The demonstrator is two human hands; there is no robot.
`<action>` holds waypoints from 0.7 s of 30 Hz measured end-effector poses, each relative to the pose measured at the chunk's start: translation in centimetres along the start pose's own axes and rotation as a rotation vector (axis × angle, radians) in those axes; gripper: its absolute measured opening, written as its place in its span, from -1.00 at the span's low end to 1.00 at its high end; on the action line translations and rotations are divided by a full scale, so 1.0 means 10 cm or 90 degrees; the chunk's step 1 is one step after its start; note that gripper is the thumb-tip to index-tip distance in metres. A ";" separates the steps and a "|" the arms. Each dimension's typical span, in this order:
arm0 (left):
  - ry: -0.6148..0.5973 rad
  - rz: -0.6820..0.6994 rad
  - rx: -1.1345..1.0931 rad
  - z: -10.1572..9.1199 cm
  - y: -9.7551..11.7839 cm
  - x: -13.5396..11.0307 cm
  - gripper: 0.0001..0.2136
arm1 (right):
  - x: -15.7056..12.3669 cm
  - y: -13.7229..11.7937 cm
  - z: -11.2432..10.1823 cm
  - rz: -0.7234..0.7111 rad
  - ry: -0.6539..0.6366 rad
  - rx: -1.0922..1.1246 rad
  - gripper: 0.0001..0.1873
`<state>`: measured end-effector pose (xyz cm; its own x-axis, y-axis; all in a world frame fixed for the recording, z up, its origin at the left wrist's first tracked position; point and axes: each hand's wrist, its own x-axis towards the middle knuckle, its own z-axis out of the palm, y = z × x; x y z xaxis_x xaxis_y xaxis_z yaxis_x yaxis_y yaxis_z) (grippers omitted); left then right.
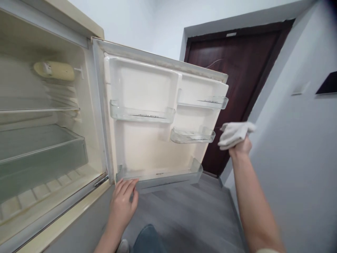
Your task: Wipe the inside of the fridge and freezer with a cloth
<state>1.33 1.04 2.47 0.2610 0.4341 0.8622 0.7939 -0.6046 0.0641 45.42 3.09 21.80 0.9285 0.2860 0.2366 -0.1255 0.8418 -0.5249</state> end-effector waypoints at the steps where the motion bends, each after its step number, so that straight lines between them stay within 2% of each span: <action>1: 0.001 0.002 0.000 0.00 0.00 0.00 -0.69 | 0.07 -0.15 0.28 -0.053 -0.067 -0.007 -0.84; 3: 0.007 0.006 0.001 0.02 -0.01 -0.01 -0.68 | 0.17 -0.38 0.81 -0.106 -0.141 -0.025 -0.78; 5: 0.011 0.003 -0.002 0.03 -0.01 -0.02 -0.68 | 0.24 -0.52 1.23 -0.146 -0.220 -0.050 -0.78; 8: 0.015 -0.013 -0.014 0.04 -0.01 -0.03 -0.69 | 0.25 -0.55 1.63 -0.188 -0.339 -0.141 -0.83; 11: 0.014 -0.024 -0.022 0.03 0.00 -0.04 -0.69 | 0.18 -0.51 1.78 -0.199 -0.418 -0.242 -0.79; 14: 0.006 -0.025 -0.026 0.01 0.00 -0.03 -0.69 | 0.10 -0.50 1.83 -0.184 -0.386 -0.273 -0.72; 18: 0.015 -0.025 -0.026 0.01 0.02 -0.03 -0.69 | 0.16 -0.49 1.83 -0.098 -0.333 -0.163 -0.64; 21: 0.019 -0.025 -0.026 0.02 0.02 -0.04 -0.68 | 0.29 -0.40 1.75 -0.010 -0.315 -0.078 -0.61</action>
<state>1.51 0.90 2.02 0.2132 0.4375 0.8736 0.7801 -0.6146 0.1175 42.50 8.56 38.87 0.6495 0.4819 0.5882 -0.0435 0.7958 -0.6039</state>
